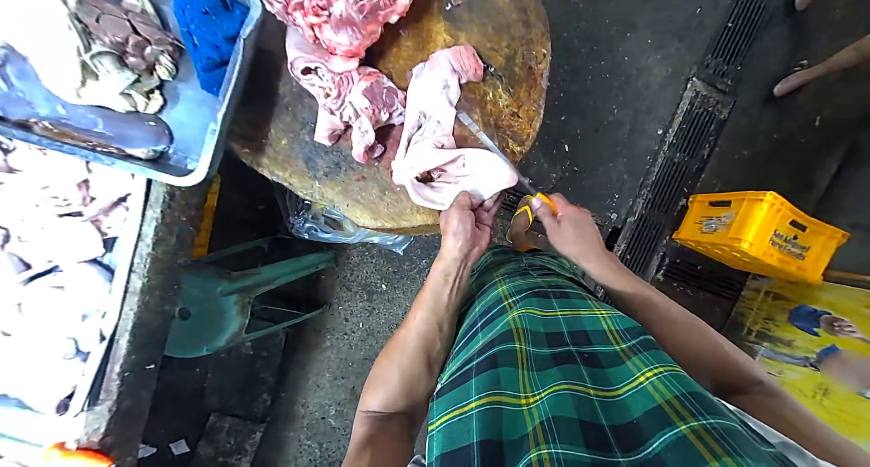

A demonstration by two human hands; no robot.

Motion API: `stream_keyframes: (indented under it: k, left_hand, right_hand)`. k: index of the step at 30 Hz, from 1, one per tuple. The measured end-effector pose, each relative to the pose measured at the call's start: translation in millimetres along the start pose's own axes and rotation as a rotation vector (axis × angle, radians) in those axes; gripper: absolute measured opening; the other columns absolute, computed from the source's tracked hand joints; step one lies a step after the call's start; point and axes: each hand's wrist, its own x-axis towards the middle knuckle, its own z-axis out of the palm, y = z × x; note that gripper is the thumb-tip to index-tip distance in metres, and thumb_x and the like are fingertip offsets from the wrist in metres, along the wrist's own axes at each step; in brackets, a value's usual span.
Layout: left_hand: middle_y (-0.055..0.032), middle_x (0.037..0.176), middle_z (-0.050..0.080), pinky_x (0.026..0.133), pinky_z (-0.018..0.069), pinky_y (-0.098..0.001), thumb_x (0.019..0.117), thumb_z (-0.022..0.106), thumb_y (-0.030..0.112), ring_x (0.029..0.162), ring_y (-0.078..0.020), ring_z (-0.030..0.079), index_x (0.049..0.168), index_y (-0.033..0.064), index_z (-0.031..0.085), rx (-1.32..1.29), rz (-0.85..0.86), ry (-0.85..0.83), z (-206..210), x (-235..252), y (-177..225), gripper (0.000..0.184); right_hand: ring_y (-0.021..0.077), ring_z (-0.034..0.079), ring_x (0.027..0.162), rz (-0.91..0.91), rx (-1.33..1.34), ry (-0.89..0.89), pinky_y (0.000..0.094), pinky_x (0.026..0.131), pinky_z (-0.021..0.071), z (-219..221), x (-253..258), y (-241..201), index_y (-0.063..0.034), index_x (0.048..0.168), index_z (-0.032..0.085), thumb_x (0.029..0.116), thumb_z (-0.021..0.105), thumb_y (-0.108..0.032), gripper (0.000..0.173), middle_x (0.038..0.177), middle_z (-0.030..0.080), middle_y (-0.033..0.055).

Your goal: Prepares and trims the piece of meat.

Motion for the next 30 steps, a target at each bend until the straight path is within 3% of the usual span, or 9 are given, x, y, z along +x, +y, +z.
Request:
stream_keyframes:
  k: [3, 4, 7, 9, 14, 18, 21, 24, 30]
  left_hand:
    - [-0.0208, 0.106, 0.066, 0.095, 0.0584, -0.0499, 0.0941, 0.045, -0.005, 0.097, -0.0311, 0.071, 0.117, -0.0047, 0.051, 0.054, 0.034, -0.007, -4.8, -0.3, 2.2, 0.024]
    - [-0.0177, 0.103, 0.066, 0.092, 0.0586, -0.0463, 0.0948, 0.046, -0.004, 0.093, -0.0272, 0.070, 0.115, -0.0031, 0.052, 0.120, 0.052, -0.013, -6.1, 0.3, 1.2, 0.021]
    - [-0.0177, 0.108, 0.068, 0.090, 0.0604, -0.0454, 0.0998, 0.046, 0.001, 0.097, -0.0264, 0.070, 0.125, -0.0047, 0.052, 0.315, 0.094, -0.042, -10.4, 0.3, -2.7, 0.026]
    - [-0.0181, 0.108, 0.068, 0.089, 0.0611, -0.0450, 0.1009, 0.045, 0.002, 0.096, -0.0267, 0.071, 0.125, -0.0051, 0.052, 0.344, 0.090, -0.050, -11.3, 0.7, -4.6, 0.026]
    - [-0.0187, 0.100, 0.070, 0.082, 0.0620, -0.0419, 0.0993, 0.062, 0.007, 0.083, -0.0257, 0.072, 0.123, -0.0047, 0.055, 0.213, -0.021, -0.046, -11.3, -0.4, -5.5, 0.028]
    - [-0.0181, 0.095, 0.073, 0.080, 0.0616, -0.0395, 0.0943, 0.066, 0.003, 0.081, -0.0242, 0.072, 0.112, -0.0065, 0.063, 0.230, -0.086, -0.082, -18.5, -3.1, -16.3, 0.020]
    - [-0.0184, 0.095, 0.073, 0.080, 0.0632, -0.0402, 0.0908, 0.071, 0.000, 0.083, -0.0251, 0.073, 0.116, -0.0074, 0.060, 0.331, -0.005, -0.026, -26.2, -7.3, -25.6, 0.029]
    - [-0.0185, 0.097, 0.072, 0.081, 0.0632, -0.0414, 0.0865, 0.075, -0.002, 0.085, -0.0256, 0.073, 0.119, -0.0070, 0.058, 0.379, 0.057, 0.029, -33.7, -11.9, -28.0, 0.037]
    - [-0.0196, 0.095, 0.073, 0.082, 0.0629, -0.0435, 0.0823, 0.076, -0.006, 0.086, -0.0272, 0.074, 0.114, -0.0082, 0.060, 0.386, 0.065, -0.011, -41.8, -23.6, -14.2, 0.036]
  right_hand:
    - [0.0346, 0.069, 0.090, 0.160, 0.216, 0.048, 0.0609, 0.080, 0.0557, -14.2, 3.7, 19.0, -0.0150, 0.140, 0.057, 0.1003, 0.049, -0.066, 0.065, 0.104, 0.070, 0.0176]
    - [0.0322, 0.070, 0.083, 0.156, 0.272, 0.057, 0.0580, 0.075, 0.0574, -18.4, 1.7, 22.8, -0.0170, 0.145, 0.053, 0.0981, 0.055, -0.065, 0.067, 0.102, 0.070, 0.0169]
    - [0.0189, 0.075, 0.080, 0.117, 0.349, 0.043, 0.0447, 0.079, 0.0633, -25.5, 0.4, 19.7, -0.0132, 0.138, 0.062, 0.1006, 0.062, -0.038, 0.045, 0.098, 0.075, 0.0069]
    - [0.0158, 0.074, 0.072, 0.086, 0.351, -0.007, 0.0392, 0.070, 0.0652, -25.5, 2.5, 10.8, -0.0107, 0.134, 0.060, 0.1008, 0.062, -0.031, 0.039, 0.096, 0.075, 0.0042]
    - [0.0191, 0.065, 0.060, 0.106, 0.387, -0.062, 0.0423, 0.059, 0.0593, -13.6, 2.0, -8.5, -0.0112, 0.117, 0.067, 0.1016, 0.051, -0.063, 0.056, 0.075, 0.064, 0.0052]
    - [0.0206, 0.066, 0.062, 0.123, 0.246, -0.008, 0.0455, 0.060, 0.0587, -5.6, -7.3, -3.4, -0.0133, 0.110, 0.069, 0.1010, 0.047, -0.067, 0.059, 0.074, 0.066, 0.0049]
    - [0.0289, 0.066, 0.071, -0.022, -0.028, 0.006, 0.0556, 0.064, 0.0546, -4.7, -13.6, 6.5, -0.0116, 0.109, 0.068, 0.1006, 0.055, -0.059, 0.050, 0.079, 0.066, 0.0106]
    - [0.0269, 0.068, 0.075, -0.127, -0.198, -0.134, 0.0542, 0.066, 0.0565, -1.7, -15.3, 9.0, -0.0150, 0.107, 0.069, 0.1005, 0.057, -0.057, 0.044, 0.082, 0.068, 0.0081]
    - [0.0359, 0.069, 0.085, 0.016, -0.229, -0.119, 0.0615, 0.073, 0.0542, -1.1, -4.3, 12.1, -0.0101, 0.107, 0.068, 0.1023, 0.050, -0.058, 0.051, 0.086, 0.069, 0.0156]
